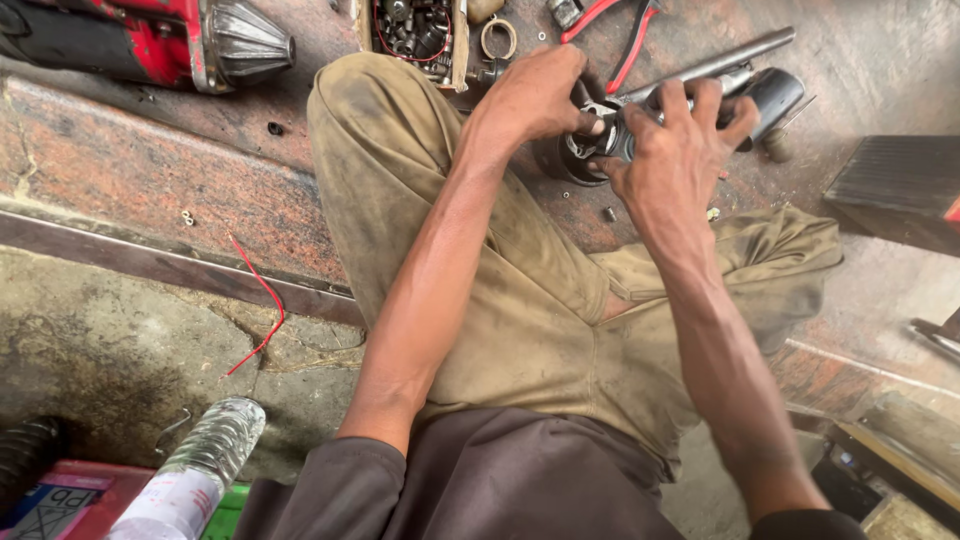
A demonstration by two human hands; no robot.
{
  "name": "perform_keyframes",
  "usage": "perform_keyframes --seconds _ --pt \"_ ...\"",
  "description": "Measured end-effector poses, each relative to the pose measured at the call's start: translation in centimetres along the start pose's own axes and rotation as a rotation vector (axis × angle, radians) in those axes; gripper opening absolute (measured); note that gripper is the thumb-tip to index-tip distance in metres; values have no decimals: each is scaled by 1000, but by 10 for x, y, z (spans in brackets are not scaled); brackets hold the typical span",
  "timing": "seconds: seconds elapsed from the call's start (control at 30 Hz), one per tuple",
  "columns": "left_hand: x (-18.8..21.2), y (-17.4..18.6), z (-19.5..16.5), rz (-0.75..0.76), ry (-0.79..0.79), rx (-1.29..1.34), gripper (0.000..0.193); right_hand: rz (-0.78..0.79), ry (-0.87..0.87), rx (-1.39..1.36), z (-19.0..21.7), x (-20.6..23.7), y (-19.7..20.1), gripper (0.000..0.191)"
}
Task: The person sits on the floor of a repair shop disassembling and reassembling a starter motor. They use a file and hand tools to work on the motor housing, remove and refit components, and handle the starter body, turning it over while fitting parts back together.
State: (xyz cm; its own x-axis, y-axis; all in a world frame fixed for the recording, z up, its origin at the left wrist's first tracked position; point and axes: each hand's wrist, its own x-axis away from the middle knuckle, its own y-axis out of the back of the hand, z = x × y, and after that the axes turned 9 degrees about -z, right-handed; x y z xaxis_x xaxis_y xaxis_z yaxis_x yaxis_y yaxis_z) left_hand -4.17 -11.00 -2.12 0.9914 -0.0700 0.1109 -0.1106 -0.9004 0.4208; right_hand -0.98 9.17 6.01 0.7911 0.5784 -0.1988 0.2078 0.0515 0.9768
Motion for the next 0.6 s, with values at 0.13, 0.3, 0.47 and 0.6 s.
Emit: perform_keyframes --seconds 0.13,0.3,0.47,0.6 --pt "-5 -11 5 22 22 60 44 25 103 90 0 -3 1 55" --pt "-9 -20 10 31 -15 0 41 59 110 40 1 -7 4 58" --pt "-7 -22 6 10 -6 32 49 28 80 -14 1 -10 6 51" --pt "-5 -15 -2 48 30 29 46 17 36 -144 1 -13 6 54"
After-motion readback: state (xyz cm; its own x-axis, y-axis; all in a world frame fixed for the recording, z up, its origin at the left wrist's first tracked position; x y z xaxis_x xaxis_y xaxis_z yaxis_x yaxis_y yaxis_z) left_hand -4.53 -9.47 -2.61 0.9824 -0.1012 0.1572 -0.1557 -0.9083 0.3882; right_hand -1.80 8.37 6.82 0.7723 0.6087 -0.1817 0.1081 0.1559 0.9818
